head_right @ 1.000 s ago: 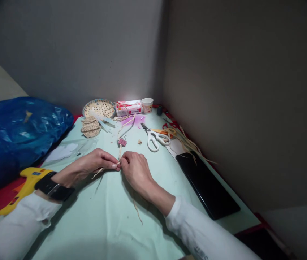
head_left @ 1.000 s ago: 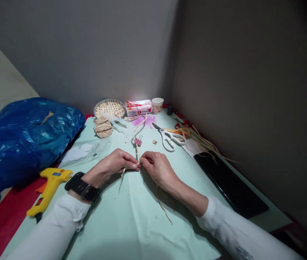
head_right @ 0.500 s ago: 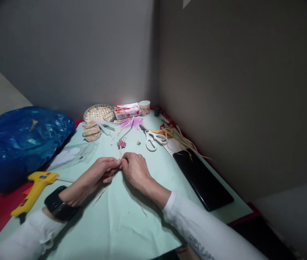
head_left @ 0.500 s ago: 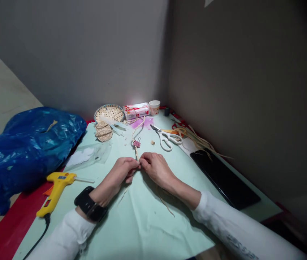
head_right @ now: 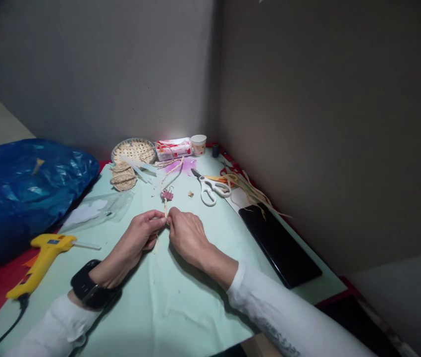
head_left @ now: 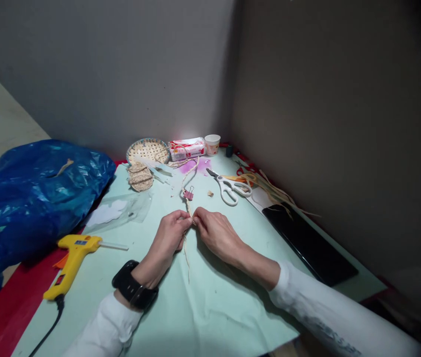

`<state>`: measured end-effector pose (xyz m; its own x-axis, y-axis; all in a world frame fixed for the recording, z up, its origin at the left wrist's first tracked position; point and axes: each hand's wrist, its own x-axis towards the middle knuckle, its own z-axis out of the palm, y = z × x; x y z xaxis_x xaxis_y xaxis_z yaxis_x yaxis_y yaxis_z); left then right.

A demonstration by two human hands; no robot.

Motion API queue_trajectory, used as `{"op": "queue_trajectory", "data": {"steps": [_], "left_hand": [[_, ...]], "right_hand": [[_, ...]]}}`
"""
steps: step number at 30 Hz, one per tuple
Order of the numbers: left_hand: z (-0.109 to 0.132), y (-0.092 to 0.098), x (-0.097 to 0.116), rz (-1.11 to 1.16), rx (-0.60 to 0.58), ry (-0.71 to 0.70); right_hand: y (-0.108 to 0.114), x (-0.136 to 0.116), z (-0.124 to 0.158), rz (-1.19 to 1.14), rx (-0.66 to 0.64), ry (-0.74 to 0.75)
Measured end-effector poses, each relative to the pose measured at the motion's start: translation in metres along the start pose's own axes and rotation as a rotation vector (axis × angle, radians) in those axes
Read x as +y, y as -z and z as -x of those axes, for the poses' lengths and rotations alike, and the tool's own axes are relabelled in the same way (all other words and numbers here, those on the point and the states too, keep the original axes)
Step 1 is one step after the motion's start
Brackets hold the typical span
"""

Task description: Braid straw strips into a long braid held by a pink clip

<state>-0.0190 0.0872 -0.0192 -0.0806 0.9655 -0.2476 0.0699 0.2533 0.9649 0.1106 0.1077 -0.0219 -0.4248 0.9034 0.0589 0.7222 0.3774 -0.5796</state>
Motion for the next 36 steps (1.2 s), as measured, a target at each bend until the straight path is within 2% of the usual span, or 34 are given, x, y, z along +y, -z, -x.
{"op": "queue_trajectory", "data": {"steps": [6, 14, 18, 23, 28, 36], "left_hand": [[-0.002, 0.001, -0.003, -0.016, 0.027, -0.007], [-0.003, 0.004, -0.003, -0.013, -0.018, 0.015], [-0.004, 0.004, -0.003, -0.008, -0.012, 0.011], [-0.001, 0.001, -0.004, -0.011, 0.019, -0.005], [0.001, -0.002, -0.005, -0.014, 0.024, -0.005], [-0.001, 0.004, -0.007, 0.053, -0.063, -0.009]], "right_hand": [[0.0, 0.004, 0.0, -0.137, 0.006, -0.021], [0.004, 0.015, -0.006, -0.168, -0.057, 0.063], [0.012, 0.015, -0.007, -0.119, -0.08, 0.087], [0.019, 0.01, -0.004, -0.025, 0.026, 0.106], [0.01, -0.003, 0.003, 0.119, 0.126, 0.075], [0.0, -0.018, 0.013, 0.361, 0.093, 0.113]]}}
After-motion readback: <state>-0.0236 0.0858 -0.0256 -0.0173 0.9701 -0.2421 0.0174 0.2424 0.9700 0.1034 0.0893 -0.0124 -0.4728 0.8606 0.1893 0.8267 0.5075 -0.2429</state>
